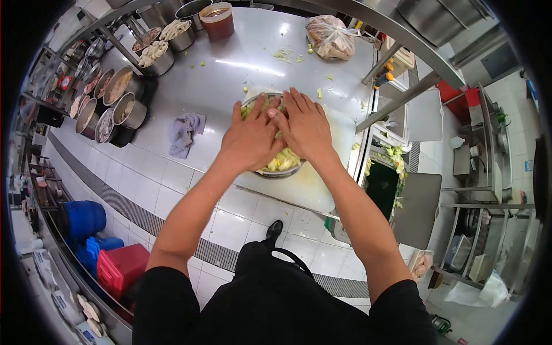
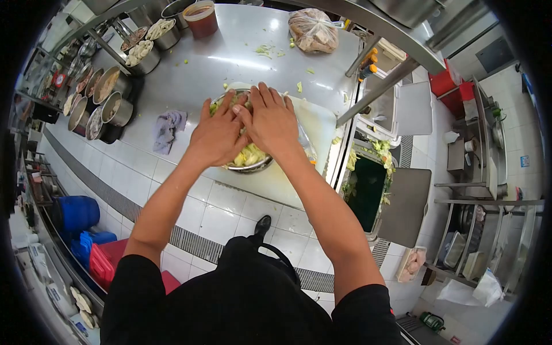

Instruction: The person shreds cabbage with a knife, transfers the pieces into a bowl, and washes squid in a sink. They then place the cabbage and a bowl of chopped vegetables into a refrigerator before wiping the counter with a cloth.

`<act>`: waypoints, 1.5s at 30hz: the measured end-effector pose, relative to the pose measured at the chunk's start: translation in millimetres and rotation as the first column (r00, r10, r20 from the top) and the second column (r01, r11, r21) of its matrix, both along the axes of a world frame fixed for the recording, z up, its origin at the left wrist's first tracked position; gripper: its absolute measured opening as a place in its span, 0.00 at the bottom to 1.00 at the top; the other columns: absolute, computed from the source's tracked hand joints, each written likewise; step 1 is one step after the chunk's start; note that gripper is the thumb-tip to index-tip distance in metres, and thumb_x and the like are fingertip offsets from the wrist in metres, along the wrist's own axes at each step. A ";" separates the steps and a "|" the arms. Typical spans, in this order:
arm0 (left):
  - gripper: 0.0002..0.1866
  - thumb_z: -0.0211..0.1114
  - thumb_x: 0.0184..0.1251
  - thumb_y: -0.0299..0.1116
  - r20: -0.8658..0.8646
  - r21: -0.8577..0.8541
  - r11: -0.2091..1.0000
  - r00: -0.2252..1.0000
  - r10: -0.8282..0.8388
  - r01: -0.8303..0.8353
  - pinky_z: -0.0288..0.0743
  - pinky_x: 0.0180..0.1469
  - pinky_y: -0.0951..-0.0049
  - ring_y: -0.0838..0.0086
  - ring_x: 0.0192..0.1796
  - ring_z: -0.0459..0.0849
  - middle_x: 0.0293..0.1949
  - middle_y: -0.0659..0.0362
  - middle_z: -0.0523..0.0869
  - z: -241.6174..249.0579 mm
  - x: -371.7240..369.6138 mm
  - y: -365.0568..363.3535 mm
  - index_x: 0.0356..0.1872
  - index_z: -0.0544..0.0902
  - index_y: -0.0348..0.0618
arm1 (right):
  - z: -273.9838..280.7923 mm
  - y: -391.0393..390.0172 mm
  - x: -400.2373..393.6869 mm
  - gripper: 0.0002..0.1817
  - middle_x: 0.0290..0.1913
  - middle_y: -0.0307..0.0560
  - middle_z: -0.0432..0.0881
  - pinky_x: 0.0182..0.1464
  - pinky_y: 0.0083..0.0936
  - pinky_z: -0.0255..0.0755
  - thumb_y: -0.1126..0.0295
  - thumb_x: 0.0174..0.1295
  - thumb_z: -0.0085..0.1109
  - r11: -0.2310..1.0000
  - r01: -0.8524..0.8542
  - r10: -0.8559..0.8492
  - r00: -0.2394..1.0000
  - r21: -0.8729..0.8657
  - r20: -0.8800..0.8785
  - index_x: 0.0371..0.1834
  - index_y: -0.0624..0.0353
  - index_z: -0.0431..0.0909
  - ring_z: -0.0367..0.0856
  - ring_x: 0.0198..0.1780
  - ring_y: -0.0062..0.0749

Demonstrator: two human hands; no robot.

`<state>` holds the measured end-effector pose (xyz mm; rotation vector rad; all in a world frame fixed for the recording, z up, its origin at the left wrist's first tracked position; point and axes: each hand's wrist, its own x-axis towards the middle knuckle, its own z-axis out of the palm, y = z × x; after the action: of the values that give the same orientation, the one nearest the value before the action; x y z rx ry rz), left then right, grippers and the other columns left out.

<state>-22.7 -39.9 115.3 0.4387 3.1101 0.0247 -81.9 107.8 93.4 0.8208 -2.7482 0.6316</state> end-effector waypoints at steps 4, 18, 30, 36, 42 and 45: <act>0.34 0.47 0.72 0.52 0.023 0.023 1.000 1.000 -0.001 0.001 0.45 0.75 0.37 0.58 0.80 0.50 0.78 0.57 0.57 -8.1 2.1 -0.7 0.75 0.62 0.46 | -7.7 -0.4 5.6 0.34 0.71 0.56 0.69 0.72 0.51 0.56 0.43 0.72 0.42 0.998 0.063 -0.063 0.998 -0.009 0.003 0.66 0.61 0.71 0.67 0.71 0.48; 0.17 0.53 0.76 0.42 0.542 0.830 -0.146 0.718 0.437 -0.539 0.81 0.51 0.64 0.69 0.51 0.76 0.53 0.56 0.77 -111.3 86.7 -69.7 0.53 0.76 0.38 | -1.7 116.2 109.2 0.21 0.48 0.48 0.83 0.53 0.24 0.75 0.60 0.74 0.53 0.434 0.510 0.049 0.810 -0.743 0.585 0.58 0.67 0.76 0.82 0.47 0.29; 0.04 0.52 0.61 0.25 0.665 0.623 -0.561 0.747 0.012 -0.545 0.85 0.47 0.45 0.68 0.35 0.73 0.31 0.57 0.72 -128.5 57.4 -9.5 0.31 0.74 0.37 | -105.5 239.6 347.0 0.16 0.38 0.44 0.86 0.41 0.21 0.77 0.63 0.73 0.52 0.387 0.836 -0.070 0.448 -0.390 0.891 0.49 0.66 0.80 0.83 0.35 0.24; 0.07 0.51 0.65 0.27 0.684 0.588 -0.573 0.729 -0.024 -0.571 0.85 0.49 0.41 0.64 0.37 0.75 0.35 0.55 0.73 -138.7 88.3 -15.7 0.40 0.74 0.35 | -108.9 234.1 350.6 0.17 0.41 0.42 0.85 0.43 0.22 0.76 0.60 0.73 0.54 0.423 0.795 0.032 0.466 -0.434 0.884 0.51 0.63 0.80 0.83 0.39 0.24; 0.26 0.56 0.75 0.39 0.706 0.580 -0.435 0.691 -0.153 -0.689 0.81 0.54 0.42 0.54 0.63 0.77 0.65 0.50 0.74 -110.2 163.7 10.5 0.69 0.65 0.40 | -122.4 179.1 287.2 0.32 0.68 0.48 0.71 0.60 0.29 0.72 0.53 0.72 0.56 0.509 0.584 0.174 0.650 -0.633 0.740 0.73 0.59 0.64 0.77 0.58 0.30; 0.28 0.58 0.74 0.41 0.625 0.583 -0.429 0.718 -0.306 -0.690 0.79 0.60 0.53 0.59 0.64 0.77 0.66 0.52 0.74 -113.3 198.9 46.7 0.70 0.65 0.41 | -112.2 180.0 298.1 0.48 0.79 0.50 0.51 0.71 0.36 0.61 0.49 0.64 0.64 0.459 0.525 0.199 0.725 -0.716 0.659 0.80 0.54 0.46 0.59 0.74 0.39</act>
<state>176.2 6.7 1.9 -0.4432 1.2910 2.4065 216.3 287.8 -18.7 -0.0336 -2.2629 2.4247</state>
